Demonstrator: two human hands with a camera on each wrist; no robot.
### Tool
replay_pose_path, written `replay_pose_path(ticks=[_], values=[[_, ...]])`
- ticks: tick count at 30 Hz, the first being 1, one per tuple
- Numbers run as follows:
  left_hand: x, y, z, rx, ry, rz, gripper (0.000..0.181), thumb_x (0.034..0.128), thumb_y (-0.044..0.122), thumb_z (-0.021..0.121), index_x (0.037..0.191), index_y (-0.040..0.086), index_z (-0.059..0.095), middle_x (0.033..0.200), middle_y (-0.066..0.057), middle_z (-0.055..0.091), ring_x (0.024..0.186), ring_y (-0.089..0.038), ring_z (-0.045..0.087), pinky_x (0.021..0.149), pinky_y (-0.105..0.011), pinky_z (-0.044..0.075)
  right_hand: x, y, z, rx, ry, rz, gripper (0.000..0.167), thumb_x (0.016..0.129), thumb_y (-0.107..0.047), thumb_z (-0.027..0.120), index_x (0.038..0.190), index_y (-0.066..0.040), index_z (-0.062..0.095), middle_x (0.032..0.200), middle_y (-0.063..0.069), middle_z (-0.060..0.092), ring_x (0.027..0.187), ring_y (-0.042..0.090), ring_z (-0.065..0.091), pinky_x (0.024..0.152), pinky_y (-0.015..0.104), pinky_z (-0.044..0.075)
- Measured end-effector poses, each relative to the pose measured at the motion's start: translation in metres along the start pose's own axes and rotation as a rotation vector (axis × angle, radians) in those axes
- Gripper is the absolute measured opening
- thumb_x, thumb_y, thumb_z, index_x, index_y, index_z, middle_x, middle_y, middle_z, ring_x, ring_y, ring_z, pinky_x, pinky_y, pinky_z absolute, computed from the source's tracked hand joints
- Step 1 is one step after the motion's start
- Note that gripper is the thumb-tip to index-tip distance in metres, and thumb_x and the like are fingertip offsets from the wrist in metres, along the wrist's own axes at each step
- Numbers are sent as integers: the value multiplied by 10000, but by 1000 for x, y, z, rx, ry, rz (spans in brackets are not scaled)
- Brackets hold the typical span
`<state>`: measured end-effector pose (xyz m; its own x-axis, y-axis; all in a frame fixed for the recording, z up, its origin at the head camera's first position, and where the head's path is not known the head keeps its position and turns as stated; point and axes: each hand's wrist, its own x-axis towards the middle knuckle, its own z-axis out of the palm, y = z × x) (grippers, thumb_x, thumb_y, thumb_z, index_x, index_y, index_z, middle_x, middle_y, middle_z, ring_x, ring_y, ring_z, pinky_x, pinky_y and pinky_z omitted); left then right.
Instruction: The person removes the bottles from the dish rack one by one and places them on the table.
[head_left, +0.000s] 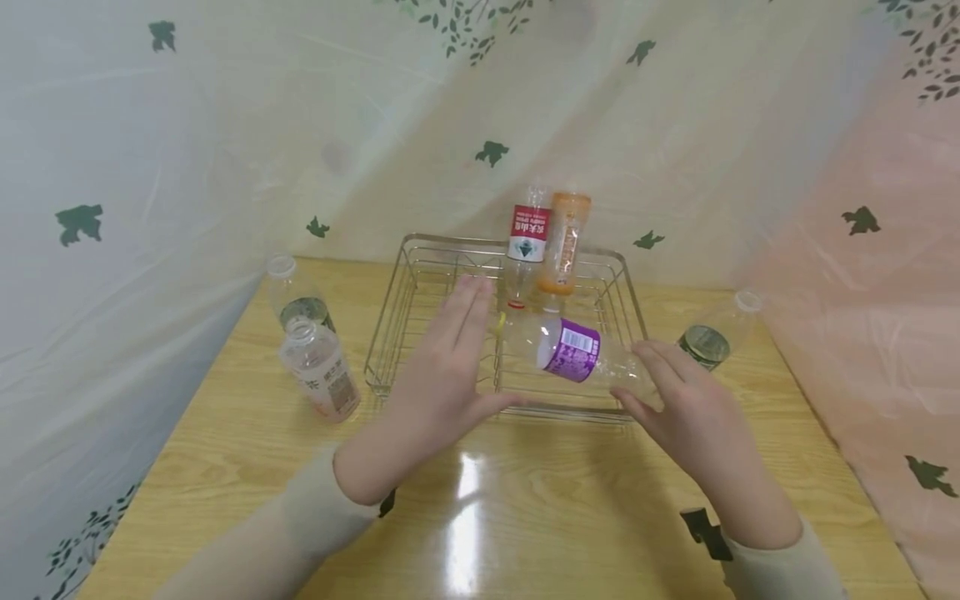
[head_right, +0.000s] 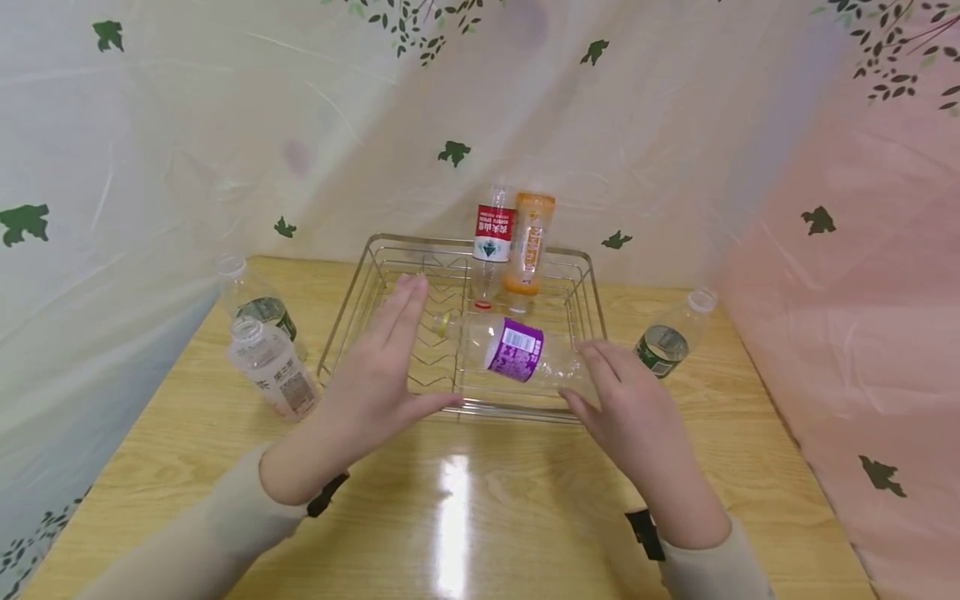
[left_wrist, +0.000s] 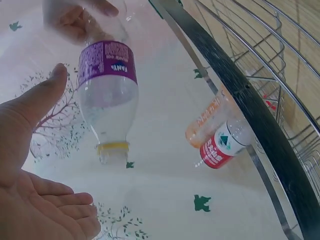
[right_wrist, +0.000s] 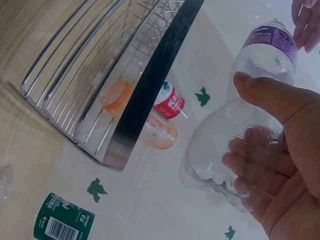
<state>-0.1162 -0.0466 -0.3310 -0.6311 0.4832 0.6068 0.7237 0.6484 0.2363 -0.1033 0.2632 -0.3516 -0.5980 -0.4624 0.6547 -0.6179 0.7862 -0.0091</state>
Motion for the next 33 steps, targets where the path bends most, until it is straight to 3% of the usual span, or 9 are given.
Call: replay_pose_path(ticks=[7, 14, 23, 33], values=[[-8, -10, -4, -47, -11, -80, 1319, 681, 467, 941, 1577, -90, 149, 1633, -252, 184, 1526, -295, 76, 1229, -446, 145, -8, 7, 0, 4, 2, 40, 753, 1024, -610, 443, 1203, 90, 658, 1174, 257, 665, 1053, 436, 651, 838, 572, 574], [-15, -20, -6, -50, -61, -175, 1354, 667, 495, 943, 1578, -93, 132, 1637, -253, 161, 1521, -339, 98, 1233, -420, 96, -14, 15, 0, 36, 28, 50, 693, 1018, -565, 514, 1184, 94, 651, 1159, 247, 662, 1039, 415, 656, 872, 497, 563], [-26, -37, -6, -48, -101, -288, 1355, 693, 572, 899, 1595, -57, 107, 1650, -228, 142, 1520, -341, 115, 1227, -459, 136, -18, 18, -1, 59, 49, 118, 761, 1002, -630, 489, 1207, 92, 615, 1149, 280, 654, 1015, 478, 648, 813, 610, 569], [-38, -52, -3, -133, -160, -480, 1364, 698, 545, 907, 1630, 56, 38, 1678, -137, 62, 1526, -303, 80, 1212, -492, 163, -23, 21, 3, 72, 81, 155, 775, 1000, -613, 515, 1215, 127, 592, 1129, 286, 662, 966, 462, 658, 802, 601, 568]])
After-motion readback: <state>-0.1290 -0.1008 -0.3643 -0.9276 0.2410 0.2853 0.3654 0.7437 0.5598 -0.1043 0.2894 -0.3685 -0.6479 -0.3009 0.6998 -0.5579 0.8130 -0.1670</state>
